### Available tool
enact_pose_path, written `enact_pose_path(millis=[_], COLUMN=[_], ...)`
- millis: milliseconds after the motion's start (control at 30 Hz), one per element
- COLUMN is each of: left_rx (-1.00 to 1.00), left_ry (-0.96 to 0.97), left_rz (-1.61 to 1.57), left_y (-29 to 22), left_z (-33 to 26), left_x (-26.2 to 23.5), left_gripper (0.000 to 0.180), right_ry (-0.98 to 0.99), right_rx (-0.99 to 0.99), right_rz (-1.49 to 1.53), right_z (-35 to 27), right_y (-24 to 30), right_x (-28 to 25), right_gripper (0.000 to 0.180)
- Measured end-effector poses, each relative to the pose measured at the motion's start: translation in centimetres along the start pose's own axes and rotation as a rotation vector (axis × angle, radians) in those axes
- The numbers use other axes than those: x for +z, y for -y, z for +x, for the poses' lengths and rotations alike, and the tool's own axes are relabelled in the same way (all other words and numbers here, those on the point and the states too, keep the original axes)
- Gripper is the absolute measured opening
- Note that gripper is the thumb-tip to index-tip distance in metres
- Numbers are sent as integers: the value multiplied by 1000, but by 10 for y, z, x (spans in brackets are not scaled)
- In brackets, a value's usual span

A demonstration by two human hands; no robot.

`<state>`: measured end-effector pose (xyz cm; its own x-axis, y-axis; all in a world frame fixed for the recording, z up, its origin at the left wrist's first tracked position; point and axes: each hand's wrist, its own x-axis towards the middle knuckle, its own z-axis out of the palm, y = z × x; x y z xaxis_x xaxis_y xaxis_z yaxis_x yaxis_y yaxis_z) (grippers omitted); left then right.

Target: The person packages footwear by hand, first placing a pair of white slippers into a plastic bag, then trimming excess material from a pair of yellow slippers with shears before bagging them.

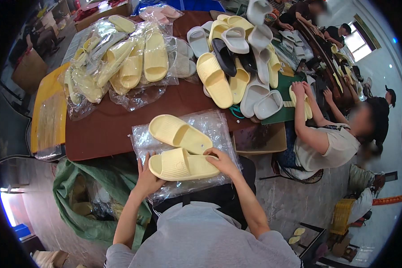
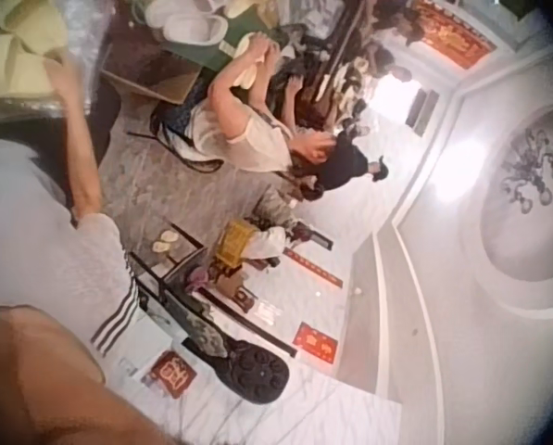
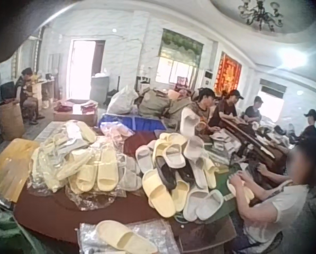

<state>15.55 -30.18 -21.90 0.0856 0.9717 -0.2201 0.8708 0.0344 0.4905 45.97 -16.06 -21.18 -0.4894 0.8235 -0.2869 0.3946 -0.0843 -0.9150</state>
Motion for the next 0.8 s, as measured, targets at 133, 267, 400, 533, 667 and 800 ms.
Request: enact_pose_path(millis=[133,267,400,533,667,800], left_rx=[14,-37,31,137,148,186], left_ry=[11,-15,-320,-336,-268,-333], left_rz=[-6,-3,-52,-67,-50,30], left_y=[9,18,-14,-42,-73,-84], left_z=[-11,-25,-9,18,35,62], left_x=[-29,-67,-95,-71,-47,-21], left_gripper=[82,52,36,46,55,55], right_ry=[-61,-364,-483,-497,-370,-549], right_rx=[-219,-175,-256,-172,-197,-290], right_rz=[-372,-393,-702,-963,-839,-1045], right_z=[12,63,116,125,122,120], right_y=[12,2,-35,-34,-19,-12], right_x=[-35,-76,-107,-100,-93,-82], right_gripper=[22,25,40,43,34,44])
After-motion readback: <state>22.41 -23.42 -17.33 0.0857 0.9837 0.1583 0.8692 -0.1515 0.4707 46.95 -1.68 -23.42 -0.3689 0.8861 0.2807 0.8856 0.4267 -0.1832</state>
